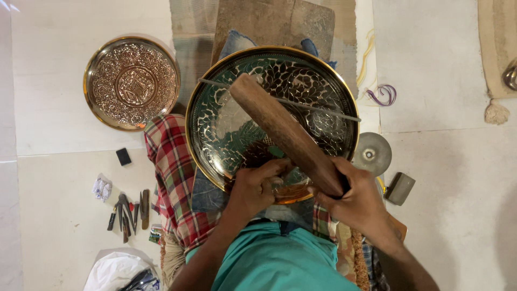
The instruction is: The person hammers a chisel against a brass plate to create a decorative pattern. They hold the chisel with one hand and strike it repeatedly with a wooden mallet, working on different sections of the plate's surface.
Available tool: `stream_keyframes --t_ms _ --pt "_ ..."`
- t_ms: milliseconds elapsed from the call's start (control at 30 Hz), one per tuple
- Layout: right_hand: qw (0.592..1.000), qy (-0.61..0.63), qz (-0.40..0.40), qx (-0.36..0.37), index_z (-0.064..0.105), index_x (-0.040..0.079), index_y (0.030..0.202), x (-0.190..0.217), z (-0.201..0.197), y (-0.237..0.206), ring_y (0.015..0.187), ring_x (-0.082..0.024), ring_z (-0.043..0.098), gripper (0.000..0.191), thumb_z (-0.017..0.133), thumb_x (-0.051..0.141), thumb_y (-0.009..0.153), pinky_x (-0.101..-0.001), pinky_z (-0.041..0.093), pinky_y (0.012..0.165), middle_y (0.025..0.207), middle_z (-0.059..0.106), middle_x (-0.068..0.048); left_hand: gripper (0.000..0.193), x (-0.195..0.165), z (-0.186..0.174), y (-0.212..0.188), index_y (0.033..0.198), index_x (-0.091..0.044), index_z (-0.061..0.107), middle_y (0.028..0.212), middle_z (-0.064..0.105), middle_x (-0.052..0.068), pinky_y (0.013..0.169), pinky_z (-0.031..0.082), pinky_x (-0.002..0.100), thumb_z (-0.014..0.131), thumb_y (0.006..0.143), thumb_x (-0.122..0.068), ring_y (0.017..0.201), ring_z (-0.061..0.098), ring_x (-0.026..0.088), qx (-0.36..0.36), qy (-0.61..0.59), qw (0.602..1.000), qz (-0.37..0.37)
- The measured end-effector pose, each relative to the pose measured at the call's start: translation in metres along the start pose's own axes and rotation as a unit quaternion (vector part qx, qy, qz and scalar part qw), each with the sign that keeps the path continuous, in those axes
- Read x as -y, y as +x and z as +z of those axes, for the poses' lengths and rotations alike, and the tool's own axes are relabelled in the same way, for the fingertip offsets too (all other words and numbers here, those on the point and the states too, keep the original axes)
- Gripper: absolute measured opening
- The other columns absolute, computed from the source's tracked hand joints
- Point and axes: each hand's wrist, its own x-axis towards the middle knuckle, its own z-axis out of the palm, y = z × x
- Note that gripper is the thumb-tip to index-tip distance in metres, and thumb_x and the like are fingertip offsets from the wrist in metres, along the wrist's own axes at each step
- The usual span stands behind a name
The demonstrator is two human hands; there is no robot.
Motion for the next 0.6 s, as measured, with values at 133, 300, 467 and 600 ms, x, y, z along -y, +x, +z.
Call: stream_keyframes --t_ms 133,300,467,600 --pt "0.998 0.036 0.049 -0.001 0.068 0.003 0.116 -0.001 -0.01 0.006 0.05 -0.017 0.066 0.043 0.084 0.01 0.077 -0.0358 0.049 0.045 0.067 0.071 -0.009 0.063 0.002 -0.001 0.001 0.129 -0.002 0.065 0.119 0.075 0.021 0.082 0.065 0.031 0.056 0.07 0.017 0.096 0.08 0.028 0.001 0.019 1.0 0.013" --pt "0.99 -0.127 -0.063 -0.004 0.051 -0.001 0.091 -0.002 -0.017 0.016 0.05 -0.019 0.058 0.032 0.076 0.004 0.072 -0.0346 0.047 0.049 0.057 0.056 -0.013 0.062 0.006 0.001 0.002 0.128 -0.003 0.069 0.114 0.077 0.02 0.08 0.064 0.032 0.058 0.07 0.019 0.091 0.078 0.025 -0.01 0.074 0.997 -0.006" --pt "0.992 -0.127 -0.014 0.016 0.05 0.004 0.092 -0.001 -0.026 0.021 0.049 -0.024 0.063 0.028 0.068 0.006 0.071 -0.0419 0.048 0.044 0.061 0.059 -0.013 0.067 0.01 0.001 0.001 0.127 -0.001 0.066 0.115 0.077 0.018 0.082 0.066 0.03 0.064 0.063 0.016 0.068 0.077 0.017 0.001 0.011 1.0 0.011" --pt "0.95 -0.277 -0.111 0.089 0.054 0.002 0.094 0.003 -0.029 0.022 0.054 -0.032 0.063 0.042 0.073 0.008 0.057 -0.0489 0.045 0.052 0.06 0.063 -0.016 0.067 0.012 0.002 -0.001 0.128 -0.002 0.067 0.121 0.075 0.019 0.069 0.064 0.027 0.062 0.064 0.017 0.082 0.077 0.021 -0.015 0.028 0.999 0.04"
